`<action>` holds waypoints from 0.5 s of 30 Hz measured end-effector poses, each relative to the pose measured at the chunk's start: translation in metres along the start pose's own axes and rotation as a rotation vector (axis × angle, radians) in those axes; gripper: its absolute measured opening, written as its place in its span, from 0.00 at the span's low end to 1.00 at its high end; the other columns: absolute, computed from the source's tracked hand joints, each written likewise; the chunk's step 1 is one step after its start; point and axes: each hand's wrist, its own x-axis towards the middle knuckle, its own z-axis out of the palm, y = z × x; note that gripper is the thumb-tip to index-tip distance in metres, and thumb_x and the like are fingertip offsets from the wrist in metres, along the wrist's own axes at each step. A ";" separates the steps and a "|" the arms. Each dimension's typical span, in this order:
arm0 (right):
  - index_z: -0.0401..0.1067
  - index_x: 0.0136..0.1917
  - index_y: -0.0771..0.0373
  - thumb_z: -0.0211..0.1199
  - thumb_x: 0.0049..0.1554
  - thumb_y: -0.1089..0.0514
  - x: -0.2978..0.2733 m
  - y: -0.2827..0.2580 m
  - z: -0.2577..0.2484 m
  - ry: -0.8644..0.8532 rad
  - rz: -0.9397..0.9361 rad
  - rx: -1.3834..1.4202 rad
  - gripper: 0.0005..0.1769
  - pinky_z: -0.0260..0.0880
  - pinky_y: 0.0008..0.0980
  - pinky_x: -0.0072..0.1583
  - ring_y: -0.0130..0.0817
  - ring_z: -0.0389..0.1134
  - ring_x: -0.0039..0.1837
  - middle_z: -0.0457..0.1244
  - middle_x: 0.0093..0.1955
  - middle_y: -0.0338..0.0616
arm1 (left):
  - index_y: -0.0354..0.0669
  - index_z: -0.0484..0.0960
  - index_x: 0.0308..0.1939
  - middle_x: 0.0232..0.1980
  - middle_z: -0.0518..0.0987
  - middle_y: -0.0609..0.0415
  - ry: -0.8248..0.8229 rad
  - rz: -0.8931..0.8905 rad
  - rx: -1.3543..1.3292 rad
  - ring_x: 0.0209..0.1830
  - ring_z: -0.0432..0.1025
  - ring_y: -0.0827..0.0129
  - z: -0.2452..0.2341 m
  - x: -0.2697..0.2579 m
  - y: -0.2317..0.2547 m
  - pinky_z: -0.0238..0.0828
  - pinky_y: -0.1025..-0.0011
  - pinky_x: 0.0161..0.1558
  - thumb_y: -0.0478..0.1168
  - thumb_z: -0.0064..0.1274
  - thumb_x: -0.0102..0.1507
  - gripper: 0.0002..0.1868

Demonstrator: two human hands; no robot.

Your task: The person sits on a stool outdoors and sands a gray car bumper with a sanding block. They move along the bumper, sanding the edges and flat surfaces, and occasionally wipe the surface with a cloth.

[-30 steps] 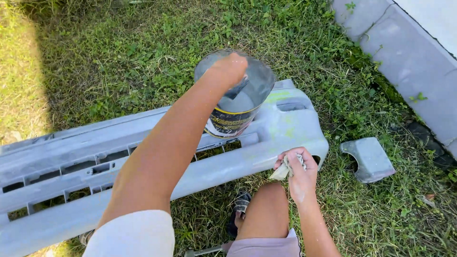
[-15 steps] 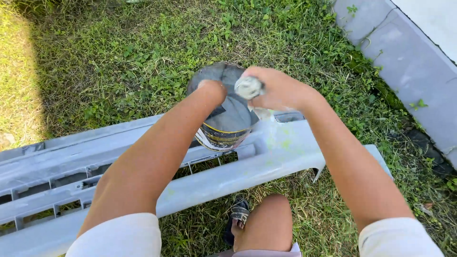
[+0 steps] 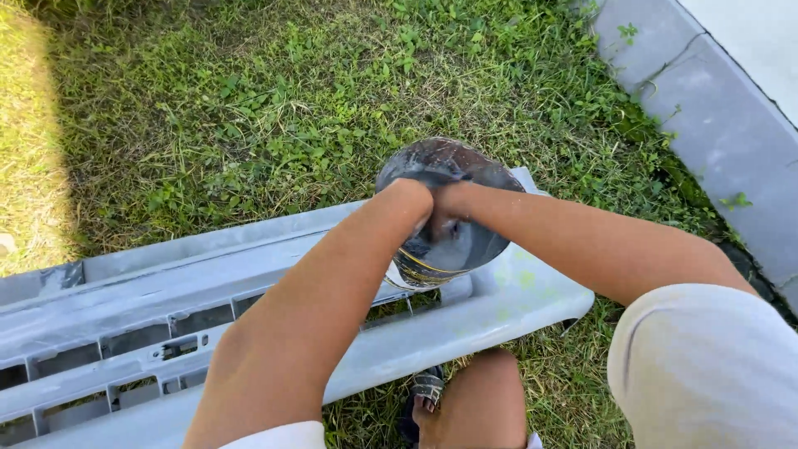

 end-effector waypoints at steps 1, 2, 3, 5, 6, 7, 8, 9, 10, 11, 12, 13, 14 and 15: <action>0.68 0.69 0.69 0.66 0.48 0.68 0.005 0.003 0.004 -0.020 -0.009 0.033 0.34 0.79 0.56 0.49 0.57 0.75 0.49 0.68 0.58 0.65 | 0.48 0.87 0.48 0.46 0.85 0.48 -0.019 0.004 -0.006 0.48 0.80 0.53 0.004 0.002 0.003 0.77 0.45 0.48 0.42 0.60 0.54 0.18; 0.68 0.69 0.69 0.65 0.48 0.70 0.010 0.004 0.009 -0.043 -0.018 0.065 0.34 0.79 0.57 0.50 0.58 0.75 0.49 0.67 0.58 0.66 | 0.49 0.87 0.49 0.46 0.85 0.48 -0.039 0.007 -0.016 0.49 0.80 0.53 0.009 0.001 0.006 0.77 0.45 0.49 0.43 0.60 0.54 0.19; 0.67 0.69 0.70 0.65 0.47 0.71 0.013 0.006 0.015 -0.067 -0.026 0.096 0.35 0.79 0.58 0.50 0.59 0.75 0.50 0.67 0.59 0.66 | 0.49 0.87 0.49 0.47 0.85 0.48 -0.059 0.010 -0.025 0.49 0.80 0.53 0.010 -0.001 0.011 0.77 0.44 0.50 0.43 0.60 0.54 0.19; 0.66 0.70 0.71 0.64 0.47 0.73 0.019 0.011 0.013 -0.088 -0.048 0.163 0.36 0.78 0.59 0.51 0.61 0.74 0.50 0.67 0.60 0.68 | 0.50 0.86 0.50 0.48 0.85 0.49 -0.085 0.010 -0.022 0.49 0.80 0.53 0.002 0.001 0.012 0.76 0.43 0.51 0.44 0.59 0.53 0.21; 0.66 0.70 0.72 0.64 0.47 0.74 0.020 0.014 0.011 -0.094 -0.057 0.198 0.36 0.78 0.60 0.51 0.62 0.74 0.51 0.66 0.60 0.68 | 0.51 0.86 0.51 0.48 0.84 0.49 -0.094 0.011 -0.019 0.50 0.80 0.53 -0.007 -0.001 0.013 0.76 0.43 0.52 0.45 0.59 0.53 0.21; 0.65 0.70 0.73 0.63 0.46 0.75 0.020 0.018 0.010 -0.101 -0.066 0.233 0.37 0.78 0.61 0.51 0.63 0.74 0.51 0.66 0.60 0.69 | 0.51 0.86 0.51 0.48 0.84 0.49 -0.103 0.012 -0.015 0.50 0.80 0.53 -0.015 -0.003 0.015 0.76 0.43 0.52 0.46 0.59 0.52 0.22; 0.65 0.70 0.73 0.63 0.46 0.76 0.020 0.021 0.009 -0.109 -0.076 0.269 0.37 0.77 0.62 0.51 0.63 0.74 0.51 0.66 0.61 0.69 | 0.52 0.86 0.52 0.49 0.84 0.49 -0.114 0.014 -0.011 0.50 0.80 0.53 -0.023 -0.005 0.017 0.76 0.42 0.53 0.46 0.59 0.52 0.23; 0.64 0.70 0.74 0.62 0.46 0.77 0.021 0.025 0.010 -0.118 -0.085 0.306 0.37 0.77 0.63 0.52 0.64 0.73 0.51 0.65 0.61 0.70 | 0.53 0.86 0.52 0.49 0.84 0.49 -0.125 0.016 -0.007 0.51 0.80 0.52 -0.033 -0.016 0.019 0.76 0.42 0.54 0.47 0.59 0.52 0.23; 0.64 0.70 0.75 0.62 0.45 0.78 0.019 0.030 0.007 -0.119 -0.091 0.341 0.38 0.77 0.64 0.52 0.65 0.73 0.52 0.65 0.62 0.71 | 0.53 0.86 0.53 0.49 0.84 0.49 -0.128 0.020 -0.002 0.51 0.80 0.52 -0.048 -0.025 0.023 0.75 0.41 0.54 0.47 0.59 0.52 0.24; 0.64 0.71 0.75 0.61 0.45 0.79 0.017 0.035 0.002 -0.120 -0.096 0.376 0.38 0.77 0.65 0.52 0.66 0.73 0.52 0.65 0.62 0.71 | 0.54 0.85 0.53 0.50 0.84 0.49 -0.131 0.023 0.004 0.51 0.80 0.52 -0.064 -0.035 0.026 0.75 0.41 0.55 0.48 0.59 0.51 0.25; 0.63 0.71 0.76 0.61 0.45 0.81 0.013 0.039 0.003 -0.130 -0.101 0.409 0.39 0.76 0.65 0.53 0.67 0.73 0.52 0.65 0.63 0.72 | 0.54 0.85 0.54 0.50 0.84 0.49 -0.139 0.026 0.002 0.51 0.80 0.52 -0.070 -0.031 0.027 0.75 0.41 0.56 0.48 0.59 0.51 0.26; 0.63 0.71 0.77 0.61 0.45 0.82 0.010 0.041 0.004 -0.139 -0.106 0.442 0.39 0.76 0.66 0.53 0.68 0.73 0.52 0.64 0.63 0.72 | 0.55 0.85 0.54 0.50 0.84 0.49 -0.148 0.030 0.001 0.52 0.80 0.52 -0.074 -0.028 0.028 0.75 0.40 0.56 0.49 0.59 0.51 0.26; 0.62 0.71 0.78 0.60 0.44 0.83 0.008 0.039 0.007 -0.158 -0.114 0.472 0.40 0.76 0.67 0.53 0.69 0.72 0.53 0.64 0.64 0.73 | 0.55 0.85 0.55 0.51 0.84 0.49 -0.164 0.029 -0.006 0.52 0.80 0.52 -0.075 -0.028 0.028 0.74 0.40 0.57 0.49 0.59 0.51 0.27; 0.62 0.71 0.78 0.60 0.44 0.84 0.012 0.046 0.014 -0.177 -0.122 0.501 0.40 0.76 0.68 0.53 0.69 0.72 0.53 0.64 0.64 0.74 | 0.56 0.85 0.55 0.51 0.84 0.50 -0.181 0.029 -0.013 0.52 0.80 0.52 -0.077 -0.046 0.009 0.74 0.39 0.58 0.50 0.58 0.50 0.28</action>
